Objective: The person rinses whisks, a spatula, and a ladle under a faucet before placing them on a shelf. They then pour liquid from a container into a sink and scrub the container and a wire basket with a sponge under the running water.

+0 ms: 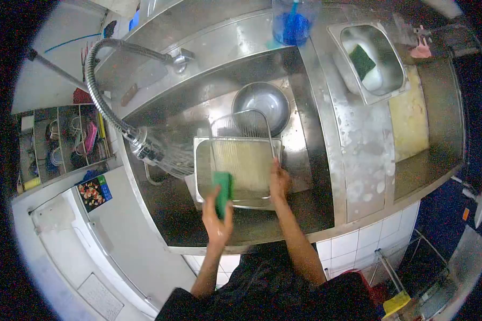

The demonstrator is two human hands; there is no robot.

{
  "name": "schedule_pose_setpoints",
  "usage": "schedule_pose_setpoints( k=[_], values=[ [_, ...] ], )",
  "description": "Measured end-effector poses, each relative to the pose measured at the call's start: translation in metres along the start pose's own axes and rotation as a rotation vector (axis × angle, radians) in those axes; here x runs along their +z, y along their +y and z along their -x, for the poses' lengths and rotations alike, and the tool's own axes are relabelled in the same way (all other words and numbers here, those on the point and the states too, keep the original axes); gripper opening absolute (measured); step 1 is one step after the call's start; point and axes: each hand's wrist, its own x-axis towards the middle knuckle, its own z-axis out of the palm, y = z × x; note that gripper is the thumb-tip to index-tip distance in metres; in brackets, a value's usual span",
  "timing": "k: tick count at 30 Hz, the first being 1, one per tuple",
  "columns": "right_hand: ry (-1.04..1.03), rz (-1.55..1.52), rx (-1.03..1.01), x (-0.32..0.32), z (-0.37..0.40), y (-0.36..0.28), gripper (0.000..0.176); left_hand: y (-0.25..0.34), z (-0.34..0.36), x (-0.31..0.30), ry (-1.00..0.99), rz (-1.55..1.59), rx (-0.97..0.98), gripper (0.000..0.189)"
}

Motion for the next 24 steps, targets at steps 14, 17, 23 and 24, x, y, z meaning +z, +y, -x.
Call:
schedule_pose_setpoints(
  k=[14,17,23,24],
  values=[
    [-0.651,-0.812,0.352,-0.010,-0.008,-0.047,0.035,-0.011,-0.005,0.002,0.079,0.127,-0.020,0.053],
    [-0.640,-0.789,0.242,-0.012,-0.052,-0.065,0.039,-0.039,-0.004,0.011,0.059,0.096,-0.177,0.054],
    [-0.567,-0.541,-0.024,-0.015,-0.091,-0.098,0.046,-0.146,-0.044,0.086,-0.354,-0.351,-0.086,0.070],
    [-0.464,-0.491,-0.083,-0.016,-0.094,-0.092,0.055,-0.163,-0.058,0.098,-0.360,-0.343,-0.093,0.070]
  ],
)
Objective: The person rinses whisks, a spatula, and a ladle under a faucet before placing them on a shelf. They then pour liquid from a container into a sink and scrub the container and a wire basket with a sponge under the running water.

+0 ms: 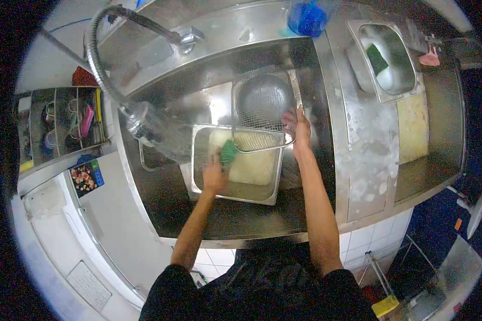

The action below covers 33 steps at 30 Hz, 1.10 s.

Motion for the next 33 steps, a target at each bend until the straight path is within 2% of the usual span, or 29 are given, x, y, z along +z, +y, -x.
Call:
schedule_pose_setpoints(
  k=[2,3,5,6,8,9,10,11,13,14,15,16,17,18,19,20,21,22,23,24,25,26,27,29,30,32,33],
  values=[
    [0.114,0.176,-0.146,-0.015,0.005,0.015,0.071,-0.019,-0.024,0.021,-0.002,-0.233,-0.110,0.082],
    [0.117,0.189,-0.144,-0.019,0.018,0.021,0.071,-0.011,-0.022,0.024,-0.009,-0.221,-0.113,0.082],
    [0.390,0.163,0.116,-0.016,0.050,0.036,0.076,0.014,-0.009,0.017,-0.229,-0.127,-0.357,0.083],
    [0.392,0.160,0.127,-0.014,0.060,0.044,0.076,0.009,0.009,0.039,-0.233,-0.363,-0.122,0.083],
    [0.301,0.100,0.345,-0.008,0.074,0.057,0.077,-0.013,0.014,0.119,-0.005,-0.223,0.022,0.091],
    [0.299,0.095,0.349,-0.006,0.073,0.055,0.077,0.018,0.007,0.106,-0.159,-0.159,-0.031,0.086],
    [0.211,0.137,0.329,-0.007,0.069,0.051,0.078,0.052,-0.007,0.083,-0.312,-0.090,-0.082,0.082],
    [0.128,0.184,0.311,-0.011,0.065,0.048,0.078,0.063,-0.019,0.074,-0.321,-0.088,-0.081,0.082],
    [0.136,0.255,0.296,-0.024,0.059,0.044,0.078,0.083,-0.041,0.075,-0.178,-0.108,0.085,0.070],
    [0.044,0.273,0.194,-0.031,0.060,0.044,0.077,0.082,-0.053,0.072,-0.129,-0.072,0.072,0.069],
    [-0.056,0.290,0.092,-0.034,0.060,0.044,0.076,0.071,-0.061,0.067,-0.075,-0.039,0.054,0.069],
    [-0.058,0.292,0.097,-0.035,0.060,0.044,0.076,0.056,-0.059,0.062,-0.052,-0.079,0.016,0.066],
    [-0.103,0.459,0.105,-0.032,0.058,0.044,0.072,0.023,-0.060,0.081,0.120,-0.063,-0.013,0.066],
    [-0.145,0.619,0.111,-0.029,0.057,0.046,0.067,-0.003,-0.056,0.083,0.091,-0.065,-0.153,0.070],
    [-0.184,0.777,0.112,-0.026,0.057,0.047,0.063,-0.015,-0.045,0.075,0.092,-0.076,-0.149,0.070],
    [-0.183,0.765,0.112,-0.025,0.056,0.059,0.063,-0.025,-0.027,0.066,-0.005,-0.095,-0.275,0.076],
    [-0.061,0.850,-0.141,-0.023,0.054,0.079,0.058,-0.030,-0.011,0.059,-0.100,-0.114,-0.404,0.081],
    [0.064,0.923,-0.396,-0.014,0.055,0.088,0.054,-0.027,0.002,0.056,-0.095,-0.127,-0.405,0.081],
    [0.065,0.908,-0.394,-0.006,0.054,0.095,0.054,-0.019,0.013,0.059,-0.078,-0.076,-0.334,0.088],
    [0.142,0.929,-0.301,0.006,0.055,0.095,0.051,-0.008,0.022,0.063,-0.067,-0.025,-0.260,0.097],
    [0.214,0.950,-0.206,0.016,0.056,0.096,0.048,-0.009,0.024,0.087,0.067,0.119,-0.079,0.107],
    [0.284,0.928,-0.200,0.018,0.048,0.114,0.042,0.037,0.020,0.067,-0.145,0.040,-0.227,0.107],
    [0.282,0.926,-0.194,0.015,0.044,0.123,0.042,0.051,0.010,0.069,-0.285,0.012,-0.234,0.107],
    [0.269,0.995,-0.344,0.008,0.038,0.133,0.036,0.073,-0.013,0.066,-0.161,0.018,-0.195,0.106],
    [0.269,0.999,-0.336,0.010,0.040,0.127,0.036,0.066,-0.029,0.074,-0.083,0.052,-0.257,0.105],
    [0.263,1.055,-0.117,0.018,0.047,0.103,0.035,0.054,-0.046,0.061,0.016,0.101,-0.368,0.105],
    [0.249,1.058,-0.114,0.018,0.050,0.103,0.035,0.049,-0.044,0.051,0.092,0.128,-0.435,0.104]
  ],
)
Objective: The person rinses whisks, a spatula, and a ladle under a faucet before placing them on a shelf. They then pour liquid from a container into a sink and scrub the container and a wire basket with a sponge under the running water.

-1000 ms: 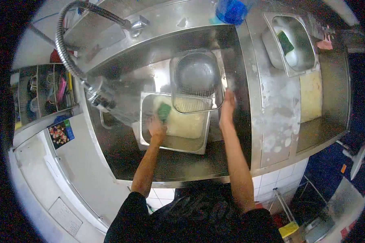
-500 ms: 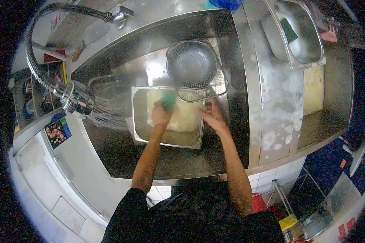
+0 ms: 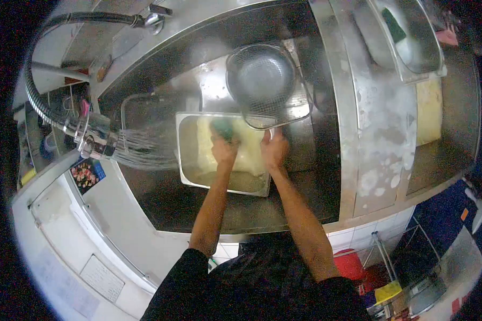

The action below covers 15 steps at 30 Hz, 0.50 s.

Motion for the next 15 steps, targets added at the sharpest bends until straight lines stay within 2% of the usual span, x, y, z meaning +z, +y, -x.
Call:
schedule_pose_setpoints(
  k=[2,3,5,6,8,10,11,12,14,15],
  values=[
    [0.013,-0.051,0.102,0.003,0.002,-0.003,0.036,-0.044,-0.012,0.018,0.348,0.111,0.066,0.102],
    [0.005,-0.056,0.101,0.010,0.001,0.002,0.036,-0.047,-0.012,0.013,0.353,0.104,0.062,0.102],
    [0.221,-0.182,-0.056,0.029,-0.001,0.019,0.032,-0.045,-0.010,0.005,0.195,0.207,-0.134,0.101],
    [0.218,-0.181,-0.059,0.029,-0.001,0.021,0.032,-0.051,-0.023,0.020,0.197,0.208,-0.138,0.101],
    [0.227,-0.117,-0.085,0.027,-0.001,0.020,0.032,-0.061,-0.068,0.064,0.493,0.422,-0.038,0.091],
    [0.191,-0.129,-0.033,0.017,0.004,0.008,0.033,-0.009,-0.070,0.044,0.282,1.222,-0.359,0.073],
    [0.164,-0.150,0.018,0.014,0.007,0.003,0.036,-0.017,-0.072,0.042,0.108,1.356,-0.255,0.062],
    [0.158,-0.146,0.014,0.017,0.007,0.004,0.036,-0.025,-0.073,0.043,-0.071,1.319,-0.177,0.061],
    [0.238,-0.216,0.032,0.025,0.008,0.005,0.038,0.005,-0.048,0.006,-0.274,1.260,-0.180,0.058],
    [0.232,-0.221,0.027,0.027,0.010,0.005,0.038,-0.003,-0.040,0.005,-0.265,1.259,-0.178,0.058]
  ],
)
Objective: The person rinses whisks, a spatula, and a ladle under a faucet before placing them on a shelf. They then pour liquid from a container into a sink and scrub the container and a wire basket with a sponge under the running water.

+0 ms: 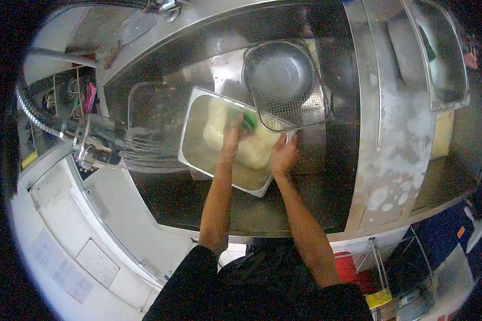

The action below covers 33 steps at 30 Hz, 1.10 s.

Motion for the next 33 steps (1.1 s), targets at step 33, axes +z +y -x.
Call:
schedule_pose_setpoints(
  k=[33],
  values=[
    [0.001,-0.040,-0.242,-0.094,-0.019,-0.085,0.016,0.009,0.056,0.001,0.013,-1.755,0.409,0.081]
  ],
)
